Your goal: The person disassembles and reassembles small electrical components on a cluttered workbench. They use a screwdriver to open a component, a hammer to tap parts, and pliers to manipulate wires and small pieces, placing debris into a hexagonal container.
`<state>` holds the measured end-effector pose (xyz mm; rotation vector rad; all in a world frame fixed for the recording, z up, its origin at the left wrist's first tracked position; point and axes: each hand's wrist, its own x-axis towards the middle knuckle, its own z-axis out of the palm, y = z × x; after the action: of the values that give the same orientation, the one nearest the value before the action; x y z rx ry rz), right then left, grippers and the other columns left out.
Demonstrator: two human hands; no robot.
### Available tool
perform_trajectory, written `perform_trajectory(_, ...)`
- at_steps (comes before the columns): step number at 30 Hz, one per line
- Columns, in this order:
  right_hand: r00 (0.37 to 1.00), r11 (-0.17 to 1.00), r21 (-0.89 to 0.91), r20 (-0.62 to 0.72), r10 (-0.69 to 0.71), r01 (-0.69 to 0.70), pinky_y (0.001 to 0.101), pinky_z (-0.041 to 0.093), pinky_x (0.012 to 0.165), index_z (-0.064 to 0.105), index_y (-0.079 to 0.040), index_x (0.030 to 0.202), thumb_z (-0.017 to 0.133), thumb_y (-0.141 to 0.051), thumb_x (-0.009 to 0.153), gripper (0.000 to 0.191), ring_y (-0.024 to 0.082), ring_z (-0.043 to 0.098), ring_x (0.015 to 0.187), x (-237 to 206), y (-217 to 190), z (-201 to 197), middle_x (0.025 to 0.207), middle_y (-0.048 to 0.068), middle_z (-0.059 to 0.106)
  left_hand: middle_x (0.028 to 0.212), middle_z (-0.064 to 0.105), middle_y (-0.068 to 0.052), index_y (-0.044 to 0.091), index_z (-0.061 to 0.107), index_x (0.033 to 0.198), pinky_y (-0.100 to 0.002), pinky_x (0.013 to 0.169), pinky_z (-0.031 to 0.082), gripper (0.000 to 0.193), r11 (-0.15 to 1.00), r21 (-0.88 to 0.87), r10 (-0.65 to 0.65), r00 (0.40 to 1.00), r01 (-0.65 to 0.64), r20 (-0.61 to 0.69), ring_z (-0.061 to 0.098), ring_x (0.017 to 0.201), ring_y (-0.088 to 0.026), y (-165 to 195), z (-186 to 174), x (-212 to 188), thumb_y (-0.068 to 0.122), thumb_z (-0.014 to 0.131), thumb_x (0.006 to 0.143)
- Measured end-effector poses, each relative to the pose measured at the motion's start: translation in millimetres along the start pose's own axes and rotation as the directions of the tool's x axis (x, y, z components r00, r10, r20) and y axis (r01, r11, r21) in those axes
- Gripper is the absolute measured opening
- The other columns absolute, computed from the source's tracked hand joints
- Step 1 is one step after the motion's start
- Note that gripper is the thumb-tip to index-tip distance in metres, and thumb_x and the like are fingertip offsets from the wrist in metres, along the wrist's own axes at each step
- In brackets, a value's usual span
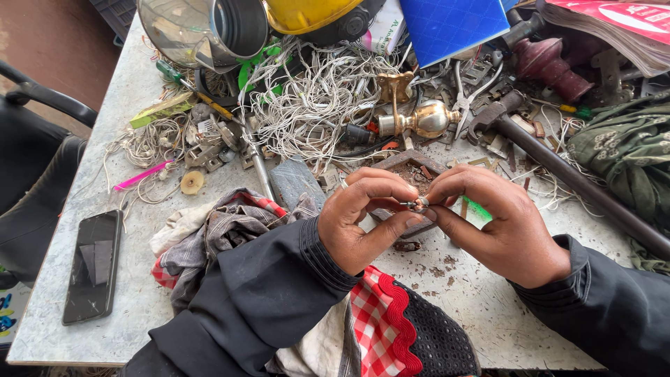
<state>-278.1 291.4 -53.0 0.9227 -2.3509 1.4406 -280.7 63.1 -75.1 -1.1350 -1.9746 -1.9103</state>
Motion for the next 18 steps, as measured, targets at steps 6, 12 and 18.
perform_trajectory(6, 0.999, 0.999, 0.04, 0.039, 0.016, -0.017, 0.0289, 0.057, 0.074, 0.067, -0.003, 0.104, 0.074, -0.001, 0.085, 0.02, 0.014, 0.07, 0.085, 0.1, 3.0, 0.7, 0.101, 0.006, 0.072, 0.132, 0.058, -0.01, 0.003, 0.059, 0.128, -0.031, 0.103, 0.063, 0.032, 0.996, -0.064, -0.055, 0.998, 0.055, 0.01, 0.068, 0.119, -0.016, -0.3, 0.4, 0.8, -0.003, 0.074, 0.099)
perform_trajectory(12, 0.998, 0.999, 0.04, 0.063, -0.007, 0.004, 0.0286, 0.057, 0.074, 0.067, -0.003, 0.106, 0.075, -0.004, 0.086, 0.021, 0.014, 0.069, 0.084, 0.8, 2.7, 0.8, 0.099, 0.006, 0.071, 0.132, 0.062, -0.01, 0.003, 0.061, 0.129, -0.03, 0.103, 0.063, 0.029, 0.998, -0.031, -0.058, 0.998, 0.058, 0.023, 0.068, 0.119, -0.016, 2.4, 0.5, 2.4, 0.001, 0.071, 0.102)
perform_trajectory(18, 1.0, 0.998, 0.064, -0.011, -0.022, 0.023, 0.0283, 0.057, 0.074, 0.065, -0.004, 0.11, 0.077, -0.007, 0.087, 0.025, 0.014, 0.069, 0.085, -0.4, -2.4, -0.1, 0.101, 0.006, 0.07, 0.127, 0.06, -0.009, 0.005, 0.068, 0.129, -0.028, 0.098, 0.064, 0.028, 0.99, 0.123, -0.066, 0.998, 0.065, 0.01, 0.07, 0.114, -0.016, 5.7, -3.0, 3.3, 0.001, 0.073, 0.101)
